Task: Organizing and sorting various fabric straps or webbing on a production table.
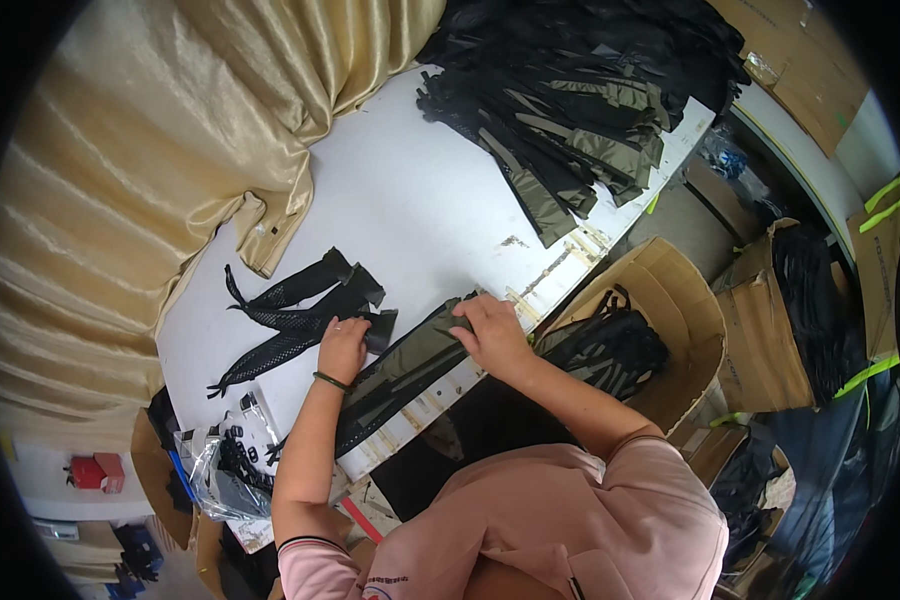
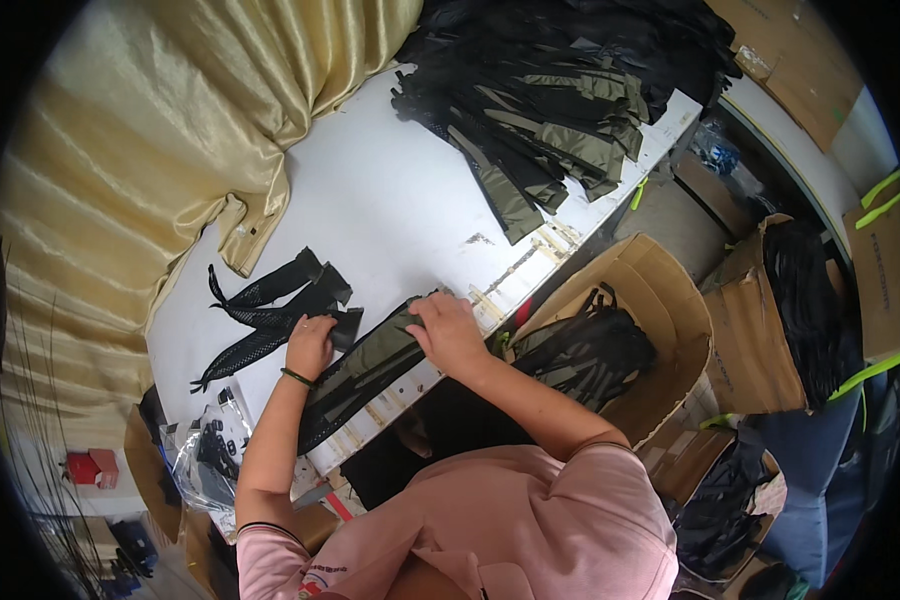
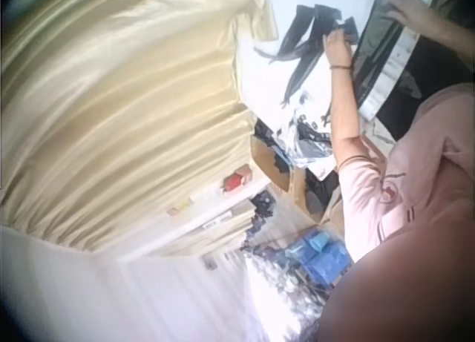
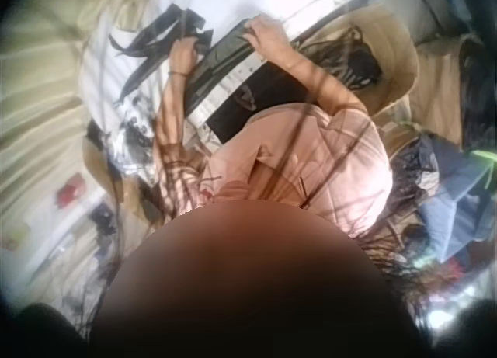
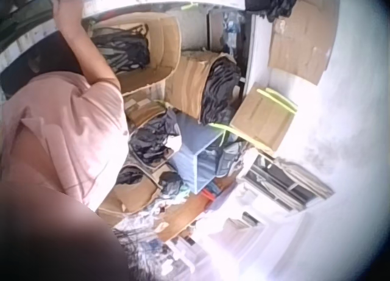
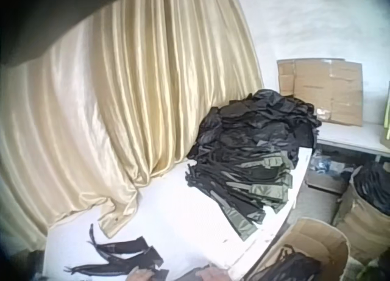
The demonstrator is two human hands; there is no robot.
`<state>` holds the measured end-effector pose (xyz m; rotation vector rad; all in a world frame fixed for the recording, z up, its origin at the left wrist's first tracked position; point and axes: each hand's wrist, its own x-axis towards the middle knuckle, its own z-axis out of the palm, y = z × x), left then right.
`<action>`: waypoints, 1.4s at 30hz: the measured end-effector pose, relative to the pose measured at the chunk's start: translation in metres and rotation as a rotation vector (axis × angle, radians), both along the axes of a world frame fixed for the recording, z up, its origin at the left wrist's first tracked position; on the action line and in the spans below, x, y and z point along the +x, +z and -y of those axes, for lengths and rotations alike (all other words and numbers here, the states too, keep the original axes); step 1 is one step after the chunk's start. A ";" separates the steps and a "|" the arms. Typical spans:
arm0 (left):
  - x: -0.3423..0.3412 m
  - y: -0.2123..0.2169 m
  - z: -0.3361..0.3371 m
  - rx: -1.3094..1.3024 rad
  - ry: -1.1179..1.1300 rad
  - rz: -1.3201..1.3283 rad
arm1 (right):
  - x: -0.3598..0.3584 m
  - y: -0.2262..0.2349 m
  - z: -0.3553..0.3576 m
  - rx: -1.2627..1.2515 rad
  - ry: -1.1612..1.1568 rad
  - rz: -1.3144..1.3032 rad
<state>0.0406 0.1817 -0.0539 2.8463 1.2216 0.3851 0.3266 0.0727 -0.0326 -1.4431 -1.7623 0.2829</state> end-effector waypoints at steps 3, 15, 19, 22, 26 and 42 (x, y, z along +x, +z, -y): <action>0.021 0.022 -0.002 -0.140 0.126 0.240 | -0.006 0.015 -0.008 0.110 0.031 0.037; 0.049 0.064 0.029 -0.580 0.204 0.731 | -0.055 0.024 -0.056 0.241 0.135 -0.007; 0.055 0.060 0.038 -0.526 0.223 0.887 | -0.054 0.034 -0.049 0.130 0.135 0.039; 0.058 0.072 0.047 -0.364 0.197 0.670 | -0.047 0.042 -0.053 0.211 0.193 0.075; 0.068 0.081 0.066 -0.029 0.025 0.582 | -0.042 0.057 -0.070 0.538 0.006 -0.025; 0.049 0.078 0.079 -0.900 0.183 1.234 | -0.027 0.026 -0.038 -0.723 0.726 -0.956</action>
